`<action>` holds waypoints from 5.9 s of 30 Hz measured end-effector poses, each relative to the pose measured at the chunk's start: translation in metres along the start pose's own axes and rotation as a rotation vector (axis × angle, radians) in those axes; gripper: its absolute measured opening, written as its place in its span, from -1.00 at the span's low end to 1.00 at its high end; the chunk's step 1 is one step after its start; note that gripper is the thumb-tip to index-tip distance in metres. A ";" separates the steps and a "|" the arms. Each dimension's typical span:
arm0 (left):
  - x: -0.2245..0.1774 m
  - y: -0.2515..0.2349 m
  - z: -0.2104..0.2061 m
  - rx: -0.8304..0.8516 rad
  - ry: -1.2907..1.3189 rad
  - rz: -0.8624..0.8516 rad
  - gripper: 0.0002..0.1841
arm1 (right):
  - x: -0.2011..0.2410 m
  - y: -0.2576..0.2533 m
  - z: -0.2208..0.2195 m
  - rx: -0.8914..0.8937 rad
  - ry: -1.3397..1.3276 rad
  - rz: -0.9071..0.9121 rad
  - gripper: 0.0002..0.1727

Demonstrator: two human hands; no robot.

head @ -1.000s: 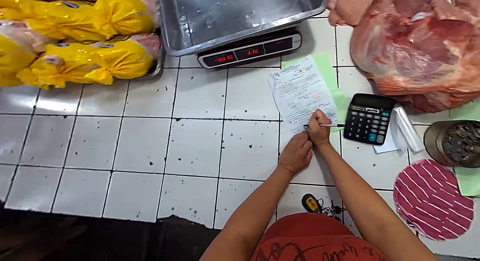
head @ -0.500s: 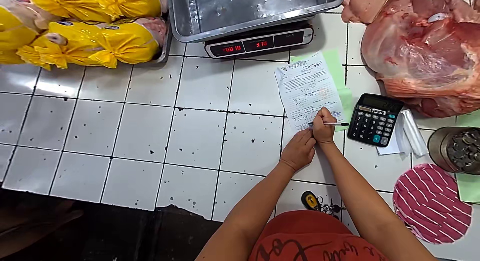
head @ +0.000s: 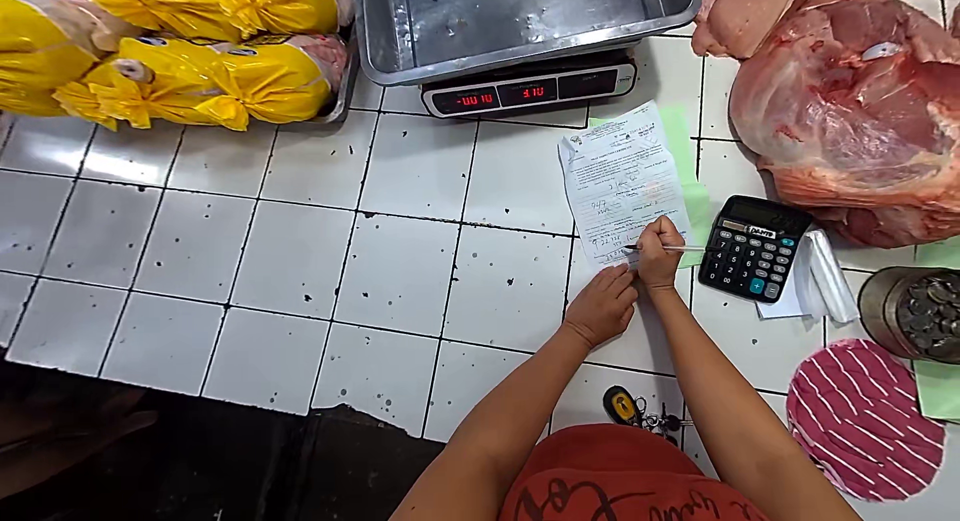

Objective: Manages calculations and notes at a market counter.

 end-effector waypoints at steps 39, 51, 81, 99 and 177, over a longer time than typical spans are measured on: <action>-0.003 -0.004 0.002 0.005 -0.117 0.043 -0.69 | 0.042 -0.004 0.073 0.217 0.295 -0.156 -0.73; -0.001 -0.006 0.004 0.146 -0.284 0.029 -0.43 | 0.045 -0.010 0.190 0.055 0.965 -0.457 -0.44; 0.004 0.039 0.026 0.154 -0.244 0.022 -0.51 | 0.044 -0.016 0.189 0.110 1.018 -0.477 -0.46; 0.006 0.039 0.028 0.163 -0.231 0.032 -0.53 | 0.050 -0.021 0.191 0.127 1.053 -0.504 -0.50; 0.005 0.038 0.030 0.174 -0.198 0.053 -0.53 | 0.032 0.110 0.146 0.463 0.961 -0.245 -0.42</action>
Point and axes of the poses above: each hand's wrist, its own y-axis away from the middle knuckle, its own z-axis out of the back of the hand, x = y × z, the point moved 2 cm from there along -y, towards the middle knuckle, and after that the axes turned 4 degrees about -z, right-handed, at the moved point
